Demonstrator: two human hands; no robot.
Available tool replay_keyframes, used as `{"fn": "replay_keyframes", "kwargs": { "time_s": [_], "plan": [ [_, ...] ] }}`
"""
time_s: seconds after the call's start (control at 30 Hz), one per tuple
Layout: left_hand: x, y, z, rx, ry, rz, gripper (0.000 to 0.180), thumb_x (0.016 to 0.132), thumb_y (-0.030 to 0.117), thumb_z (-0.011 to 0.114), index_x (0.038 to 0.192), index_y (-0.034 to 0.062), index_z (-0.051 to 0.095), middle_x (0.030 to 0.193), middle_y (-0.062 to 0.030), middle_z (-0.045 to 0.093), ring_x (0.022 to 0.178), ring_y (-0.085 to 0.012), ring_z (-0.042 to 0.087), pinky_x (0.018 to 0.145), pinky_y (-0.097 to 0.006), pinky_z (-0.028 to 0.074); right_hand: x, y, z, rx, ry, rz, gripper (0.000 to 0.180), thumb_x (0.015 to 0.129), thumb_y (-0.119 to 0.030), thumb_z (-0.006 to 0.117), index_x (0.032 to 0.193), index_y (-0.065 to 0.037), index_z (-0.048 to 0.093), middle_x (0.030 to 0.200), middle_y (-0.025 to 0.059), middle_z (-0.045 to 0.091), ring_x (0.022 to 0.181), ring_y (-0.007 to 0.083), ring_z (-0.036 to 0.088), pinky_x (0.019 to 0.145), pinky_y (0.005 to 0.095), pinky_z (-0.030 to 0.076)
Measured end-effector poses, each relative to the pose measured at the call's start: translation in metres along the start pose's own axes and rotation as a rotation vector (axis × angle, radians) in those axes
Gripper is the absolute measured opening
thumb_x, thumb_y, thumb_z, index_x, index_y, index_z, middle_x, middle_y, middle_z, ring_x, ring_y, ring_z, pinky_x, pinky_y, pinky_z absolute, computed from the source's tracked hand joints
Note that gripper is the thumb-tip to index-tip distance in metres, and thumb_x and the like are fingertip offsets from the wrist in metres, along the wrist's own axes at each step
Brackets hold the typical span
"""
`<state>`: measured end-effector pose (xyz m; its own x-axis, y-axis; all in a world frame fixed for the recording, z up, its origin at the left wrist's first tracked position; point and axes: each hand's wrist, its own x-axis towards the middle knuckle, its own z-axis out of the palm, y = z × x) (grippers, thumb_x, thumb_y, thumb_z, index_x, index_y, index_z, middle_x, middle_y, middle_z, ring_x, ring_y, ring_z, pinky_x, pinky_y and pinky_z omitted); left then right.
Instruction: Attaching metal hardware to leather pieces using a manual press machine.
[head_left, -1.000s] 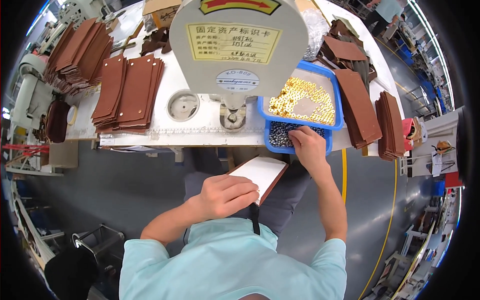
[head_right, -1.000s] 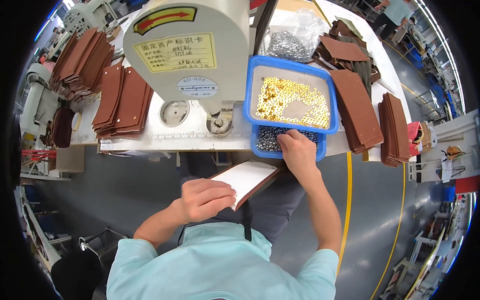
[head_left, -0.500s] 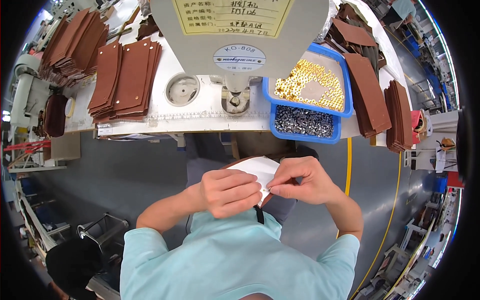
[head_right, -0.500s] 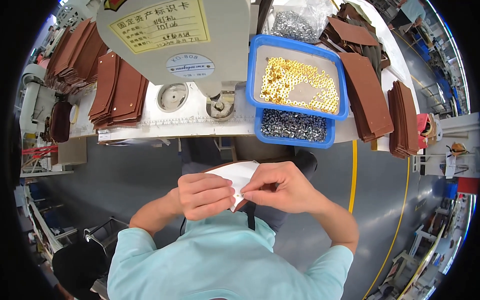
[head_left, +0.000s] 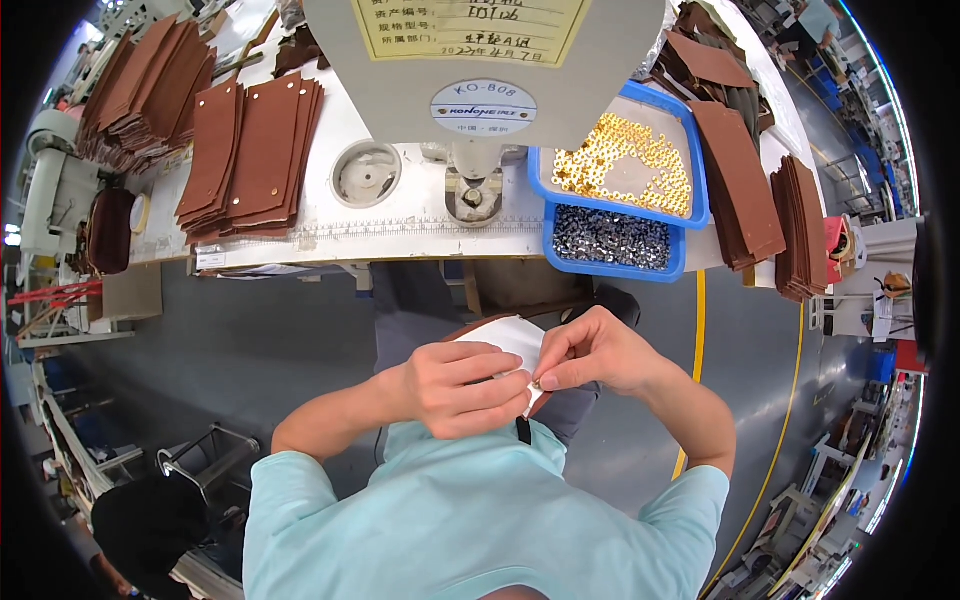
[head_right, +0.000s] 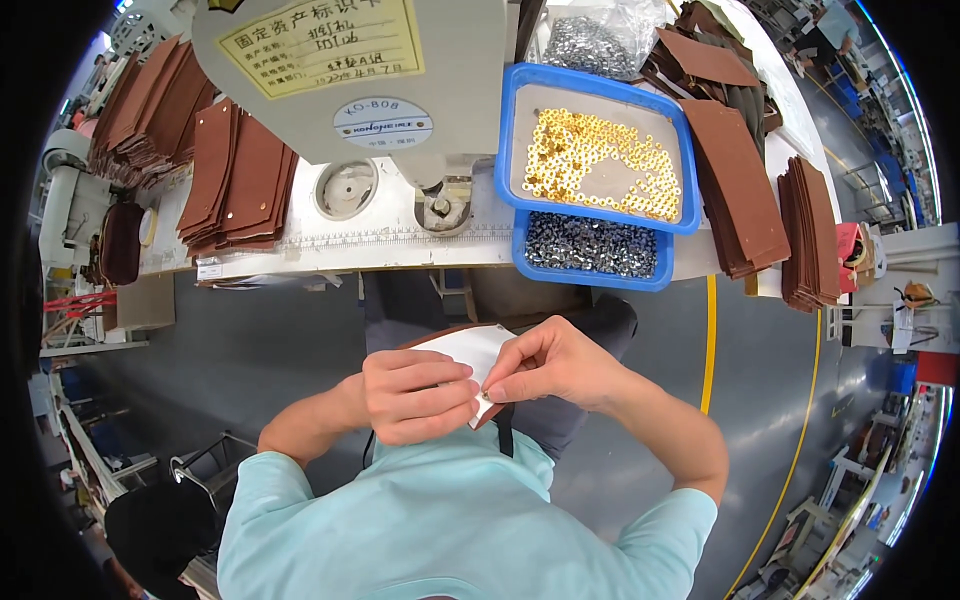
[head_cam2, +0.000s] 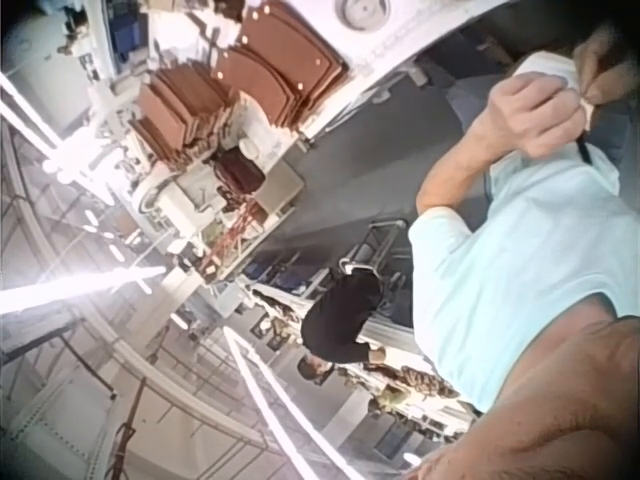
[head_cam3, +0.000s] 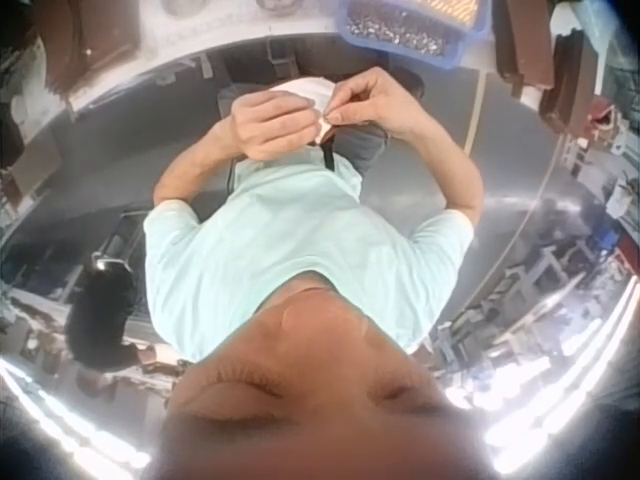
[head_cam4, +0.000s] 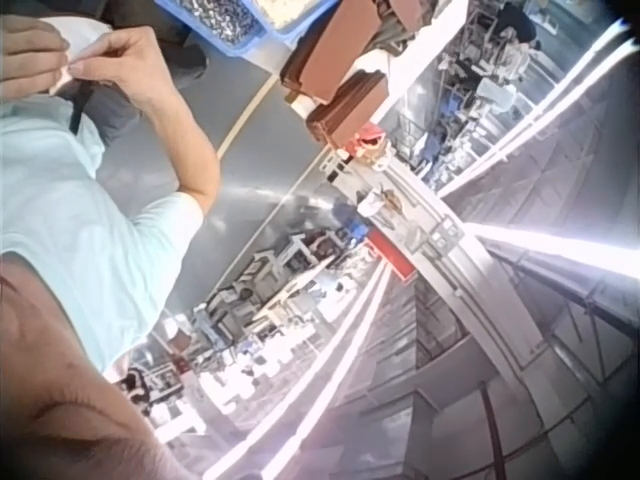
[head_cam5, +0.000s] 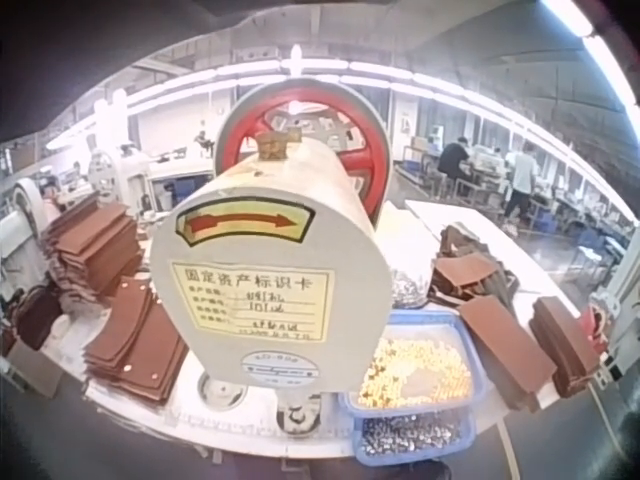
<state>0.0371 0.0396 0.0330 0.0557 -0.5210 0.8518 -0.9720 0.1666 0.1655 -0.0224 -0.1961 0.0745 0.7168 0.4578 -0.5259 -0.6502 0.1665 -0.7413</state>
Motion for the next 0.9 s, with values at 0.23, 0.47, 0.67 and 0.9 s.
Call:
{"fn": "replay_keyframes", "kwargs": {
  "time_s": [0.23, 0.47, 0.67, 0.9],
  "plan": [
    [0.001, 0.0, 0.001, 0.002, -0.006, 0.017, 0.015, 0.075, 0.006, 0.074, 0.09, 0.0062, 0.071, 0.092, -0.0055, 0.073, 0.081, -0.0214, 0.073, 0.07, -0.03, 0.062, 0.001, 0.006, -0.004, 0.022, -0.035, 0.02, 0.011, 0.08, 0.008, 0.079, 0.09, 0.003, 0.078, 0.085, 0.0072, 0.072, 0.079, 0.0115, 0.065, 0.069, 0.0233, 0.049],
    [0.002, -0.002, 0.001, -0.007, -0.02, -0.032, 0.016, 0.075, 0.006, 0.074, 0.09, 0.0056, 0.071, 0.09, -0.0064, 0.073, 0.079, -0.0219, 0.073, 0.069, -0.03, 0.062, -0.002, 0.009, -0.002, 0.032, 0.008, -0.009, 0.012, 0.085, 0.005, 0.077, 0.097, 0.003, 0.077, 0.088, 0.0054, 0.071, 0.076, 0.0101, 0.064, 0.065, 0.0239, 0.048],
    [0.0, -0.002, 0.004, -0.007, -0.041, -0.087, 0.016, 0.072, 0.006, 0.074, 0.088, 0.0042, 0.07, 0.089, -0.0074, 0.073, 0.076, -0.0221, 0.072, 0.066, -0.03, 0.061, -0.013, 0.013, 0.018, -0.494, 0.195, -0.433, 0.01, 0.091, -0.004, 0.075, 0.099, 0.0, 0.076, 0.091, 0.0071, 0.069, 0.072, 0.0137, 0.066, 0.067, 0.0276, 0.055],
    [0.003, -0.003, 0.001, 0.007, -0.064, -0.089, 0.017, 0.07, 0.006, 0.075, 0.086, 0.0032, 0.069, 0.086, -0.0072, 0.072, 0.075, -0.022, 0.072, 0.063, -0.031, 0.06, -0.012, 0.016, 0.022, -0.595, 0.301, -0.488, 0.012, 0.086, -0.002, 0.075, 0.098, -0.002, 0.076, 0.091, 0.0095, 0.07, 0.074, 0.0186, 0.07, 0.064, 0.0277, 0.056]
  ]
}}
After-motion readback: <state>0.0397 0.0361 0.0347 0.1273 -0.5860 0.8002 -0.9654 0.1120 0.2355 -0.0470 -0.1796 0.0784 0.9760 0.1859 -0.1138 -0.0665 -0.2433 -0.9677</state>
